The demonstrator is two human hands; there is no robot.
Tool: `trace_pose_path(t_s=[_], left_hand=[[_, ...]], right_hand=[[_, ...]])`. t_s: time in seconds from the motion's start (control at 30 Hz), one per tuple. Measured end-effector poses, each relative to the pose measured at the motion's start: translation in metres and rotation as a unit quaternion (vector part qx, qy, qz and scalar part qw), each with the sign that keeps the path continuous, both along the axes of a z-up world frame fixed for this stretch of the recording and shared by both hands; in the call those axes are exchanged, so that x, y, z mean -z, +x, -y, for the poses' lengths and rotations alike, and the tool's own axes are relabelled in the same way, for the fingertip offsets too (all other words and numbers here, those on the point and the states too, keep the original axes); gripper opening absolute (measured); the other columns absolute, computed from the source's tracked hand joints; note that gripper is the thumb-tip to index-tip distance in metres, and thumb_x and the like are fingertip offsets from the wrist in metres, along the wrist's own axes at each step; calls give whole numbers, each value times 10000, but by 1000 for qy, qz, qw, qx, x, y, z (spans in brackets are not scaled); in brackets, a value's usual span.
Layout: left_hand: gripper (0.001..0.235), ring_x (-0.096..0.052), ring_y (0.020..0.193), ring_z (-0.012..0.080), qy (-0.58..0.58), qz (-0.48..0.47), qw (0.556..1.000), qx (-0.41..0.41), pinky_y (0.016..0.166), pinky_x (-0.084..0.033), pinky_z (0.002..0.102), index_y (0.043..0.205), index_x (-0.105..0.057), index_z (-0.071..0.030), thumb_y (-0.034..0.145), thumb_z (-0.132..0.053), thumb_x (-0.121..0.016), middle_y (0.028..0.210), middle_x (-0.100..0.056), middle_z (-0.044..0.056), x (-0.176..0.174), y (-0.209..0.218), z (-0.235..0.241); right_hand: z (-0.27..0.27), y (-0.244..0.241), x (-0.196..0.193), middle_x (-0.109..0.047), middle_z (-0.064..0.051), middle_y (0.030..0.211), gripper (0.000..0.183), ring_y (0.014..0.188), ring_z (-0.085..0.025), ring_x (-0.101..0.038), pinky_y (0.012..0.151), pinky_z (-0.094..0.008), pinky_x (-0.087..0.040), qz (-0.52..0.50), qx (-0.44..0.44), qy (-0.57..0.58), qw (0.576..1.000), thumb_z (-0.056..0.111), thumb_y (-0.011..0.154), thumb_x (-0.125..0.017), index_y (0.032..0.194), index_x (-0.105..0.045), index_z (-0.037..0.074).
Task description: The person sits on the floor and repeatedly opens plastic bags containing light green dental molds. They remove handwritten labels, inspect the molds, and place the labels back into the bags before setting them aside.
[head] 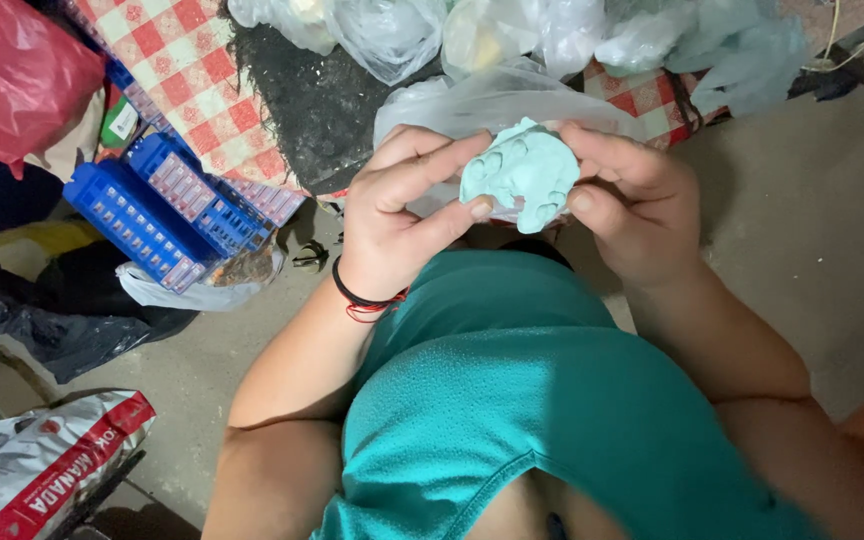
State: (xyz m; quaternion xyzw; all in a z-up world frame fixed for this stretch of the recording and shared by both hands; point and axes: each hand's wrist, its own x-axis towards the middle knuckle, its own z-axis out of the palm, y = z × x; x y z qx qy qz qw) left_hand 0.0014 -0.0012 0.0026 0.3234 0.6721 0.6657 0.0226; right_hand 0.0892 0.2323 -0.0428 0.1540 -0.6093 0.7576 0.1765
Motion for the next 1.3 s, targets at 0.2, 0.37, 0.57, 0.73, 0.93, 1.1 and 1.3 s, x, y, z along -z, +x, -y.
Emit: trace_pose_path(t_s=[0.2,0.37,0.57,0.73,0.93,1.1,1.3], left_hand=[[430,-661,910,252,0,-2,1000,7,914,-564,430,1262,-734,-25,873,-100,-899,940,-697,92,4,-2,1],[421,-657,912,253,-4,-3,1000,10,915,-564,433,1265,-736,-27,880,-102,-888,943,-698,92,3,-3,1],[414,-655,915,253,-4,-3,1000,13,920,-559,432,1263,-735,-33,884,-104,-885,945,-696,89,3,-3,0],[416,-663,912,269,-5,-10,1000,16,917,-560,441,1259,-739,-31,878,-106,-890,944,-696,97,3,-4,0],[417,-662,924,250,1,-7,1000,14,930,-555,427,1268,-736,-34,888,-116,-888,959,-704,82,4,-5,0],[386,-656,933,288,-62,-93,994,-20,929,-550,445,1282,-733,-51,927,-114,-872,988,-702,93,-1,-11,-3],[203,-683,903,243,-215,-84,973,17,799,-545,359,1146,-740,-82,950,-73,-793,1029,-729,63,35,-31,-2]], right_hand=[[-2,-1,-4,-683,-358,1155,396,1248,-435,-646,1009,-540,-591,-4,-7,8,1000,-106,949,-552,1304,-481,-265],[-1,-1,-6,-664,-371,1193,386,1264,-435,-629,1027,-522,-580,-12,4,12,1000,-116,935,-553,1282,-492,-271],[-6,-1,-5,-623,-415,1268,394,1308,-462,-584,1059,-559,-556,-15,-2,30,999,-143,923,-560,1282,-486,-286],[-6,-2,-9,-638,-401,1247,386,1304,-467,-596,1065,-560,-556,-11,-5,34,999,-130,926,-557,1283,-495,-265],[-9,-3,-8,-638,-382,1270,354,1302,-458,-601,1030,-531,-579,-19,-13,48,999,-134,940,-542,1267,-501,-264],[-11,-13,3,-643,-383,1141,411,1246,-507,-634,934,-543,-596,-5,-52,36,998,-56,948,-554,1332,-476,-179],[-15,-20,-32,-655,-140,1105,325,963,-211,-638,785,-344,-491,132,35,173,975,14,1041,-607,1347,-561,-84]])
